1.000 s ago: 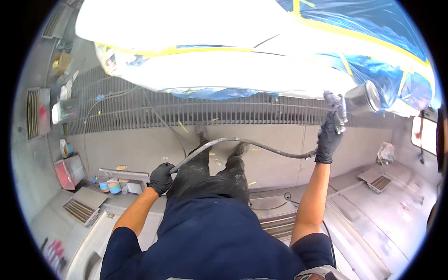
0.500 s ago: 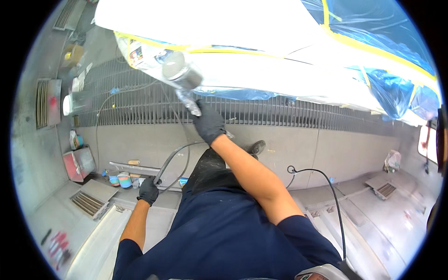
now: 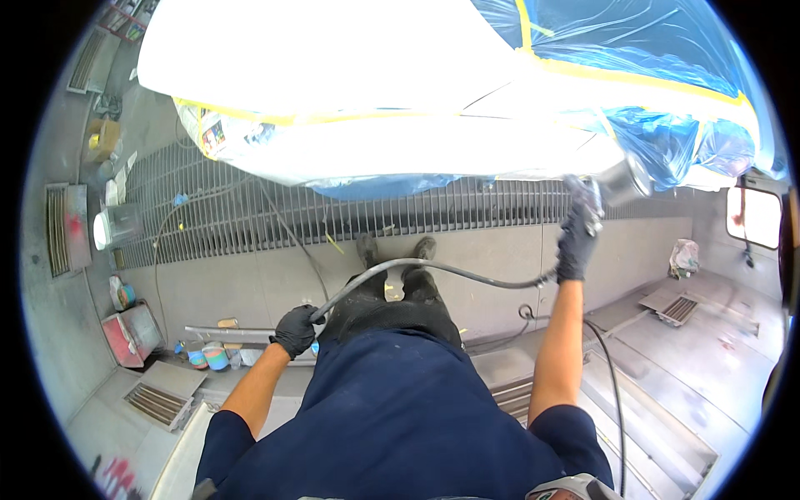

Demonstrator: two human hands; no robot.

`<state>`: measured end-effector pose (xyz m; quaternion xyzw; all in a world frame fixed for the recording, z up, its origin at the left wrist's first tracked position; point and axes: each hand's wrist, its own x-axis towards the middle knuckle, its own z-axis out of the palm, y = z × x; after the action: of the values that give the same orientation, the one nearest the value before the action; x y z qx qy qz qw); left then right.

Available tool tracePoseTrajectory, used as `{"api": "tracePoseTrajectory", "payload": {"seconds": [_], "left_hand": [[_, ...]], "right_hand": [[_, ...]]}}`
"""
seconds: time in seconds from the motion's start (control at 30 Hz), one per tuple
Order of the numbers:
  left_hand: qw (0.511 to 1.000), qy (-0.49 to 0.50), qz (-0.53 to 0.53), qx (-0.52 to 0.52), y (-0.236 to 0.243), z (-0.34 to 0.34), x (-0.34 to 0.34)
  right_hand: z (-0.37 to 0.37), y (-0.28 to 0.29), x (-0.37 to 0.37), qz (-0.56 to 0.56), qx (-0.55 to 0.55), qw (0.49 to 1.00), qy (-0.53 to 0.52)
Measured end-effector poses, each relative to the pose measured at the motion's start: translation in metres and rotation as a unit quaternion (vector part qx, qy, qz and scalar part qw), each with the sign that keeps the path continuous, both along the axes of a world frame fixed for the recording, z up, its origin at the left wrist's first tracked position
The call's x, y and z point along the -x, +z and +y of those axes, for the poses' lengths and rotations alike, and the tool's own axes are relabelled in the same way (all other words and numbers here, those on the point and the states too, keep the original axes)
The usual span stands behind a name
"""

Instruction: The person uses a spray gun to apply white paint to a car's hood and front fenders inside a paint booth. The vehicle is masked with blue plastic and yellow tape to protect adjacent areas. The person moves around the front of the car, spraying the hood, fenders, and bumper in smooth, overlapping passes.

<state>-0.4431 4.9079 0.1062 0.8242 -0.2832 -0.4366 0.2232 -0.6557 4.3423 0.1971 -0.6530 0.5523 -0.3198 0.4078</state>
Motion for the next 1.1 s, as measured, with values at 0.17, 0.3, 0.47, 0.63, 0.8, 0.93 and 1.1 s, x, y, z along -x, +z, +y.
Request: {"api": "tracePoseTrajectory", "payload": {"seconds": [0.17, 0.3, 0.47, 0.63, 0.8, 0.93, 1.1], "left_hand": [[0.999, -0.043, 0.003, 0.01, 0.01, -0.052, -0.006], [0.998, -0.036, -0.038, -0.036, 0.036, -0.061, -0.008], [0.996, -0.041, -0.072, -0.042, 0.076, -0.069, -0.004], [0.981, 0.07, -0.175, -0.038, 0.103, -0.015, 0.007], [0.874, 0.326, -0.346, 0.104, 0.145, -0.02, 0.003], [0.839, 0.313, -0.432, 0.11, 0.244, -0.062, 0.005], [0.891, 0.314, -0.317, 0.08, 0.313, -0.121, 0.029]], "right_hand": [[0.008, 0.079, 0.04, -0.045, -0.063, 0.995, -0.07], [0.015, 0.079, 0.036, -0.125, -0.082, 0.988, -0.049], [-0.019, 0.051, 0.044, -0.222, -0.088, 0.969, 0.06], [-0.036, 0.114, 0.009, -0.242, -0.193, 0.935, 0.17], [-0.094, 0.207, -0.046, -0.265, -0.165, 0.933, 0.177], [-0.174, 0.27, -0.108, -0.265, -0.086, 0.939, 0.203], [-0.265, 0.331, -0.231, -0.234, -0.019, 0.938, 0.256]]}}
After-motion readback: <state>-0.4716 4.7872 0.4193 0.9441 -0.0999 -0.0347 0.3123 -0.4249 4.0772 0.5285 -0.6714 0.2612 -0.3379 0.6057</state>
